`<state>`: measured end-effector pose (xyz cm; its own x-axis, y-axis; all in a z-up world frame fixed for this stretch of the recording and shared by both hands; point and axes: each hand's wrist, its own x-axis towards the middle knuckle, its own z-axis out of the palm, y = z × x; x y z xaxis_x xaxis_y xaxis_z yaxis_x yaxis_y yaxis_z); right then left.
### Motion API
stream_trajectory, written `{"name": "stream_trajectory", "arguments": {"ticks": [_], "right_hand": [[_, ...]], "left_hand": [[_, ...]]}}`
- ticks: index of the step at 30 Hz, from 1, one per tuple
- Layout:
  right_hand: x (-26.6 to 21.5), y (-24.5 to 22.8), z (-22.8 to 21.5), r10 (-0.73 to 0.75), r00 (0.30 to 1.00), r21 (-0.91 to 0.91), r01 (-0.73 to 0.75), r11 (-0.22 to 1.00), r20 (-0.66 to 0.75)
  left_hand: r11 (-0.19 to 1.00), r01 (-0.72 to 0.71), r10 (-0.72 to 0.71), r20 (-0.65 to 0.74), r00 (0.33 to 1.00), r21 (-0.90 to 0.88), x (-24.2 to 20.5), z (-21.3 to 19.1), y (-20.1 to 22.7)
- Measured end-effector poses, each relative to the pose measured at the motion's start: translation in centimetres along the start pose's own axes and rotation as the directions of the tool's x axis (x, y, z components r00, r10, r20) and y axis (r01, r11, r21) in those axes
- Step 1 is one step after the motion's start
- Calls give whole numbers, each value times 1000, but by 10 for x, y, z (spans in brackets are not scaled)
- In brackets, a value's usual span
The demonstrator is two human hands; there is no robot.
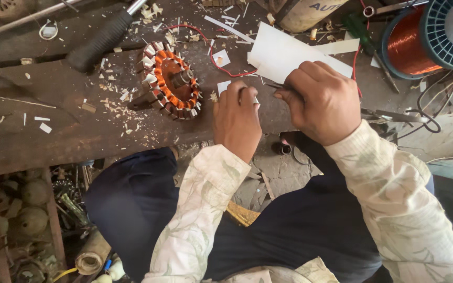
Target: The person cuts small white rectangular pieces from a sheet using scissors and inserts them into the slots of a copper-wound motor stator. The person repeats this process, cutting and placing the pieces one by one into the stator slots.
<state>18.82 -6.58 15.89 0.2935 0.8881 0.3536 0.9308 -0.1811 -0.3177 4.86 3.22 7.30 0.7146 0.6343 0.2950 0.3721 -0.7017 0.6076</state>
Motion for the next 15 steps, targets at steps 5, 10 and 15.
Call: {"name": "stream_trajectory", "arguments": {"ticks": [5,10,15], "right_hand": [[2,-2,-18,6,1000,151,-7,988,5],[4,-5,-28,14,999,143,-19,990,37],[6,-8,-29,-6,999,189,-1,982,38]], "left_hand": [[997,44,-36,111,993,-71,0,-3,-4],[996,87,-85,96,992,-19,1,-15,-15],[986,166,-165,118,979,-2,7,-10,-21]]}}
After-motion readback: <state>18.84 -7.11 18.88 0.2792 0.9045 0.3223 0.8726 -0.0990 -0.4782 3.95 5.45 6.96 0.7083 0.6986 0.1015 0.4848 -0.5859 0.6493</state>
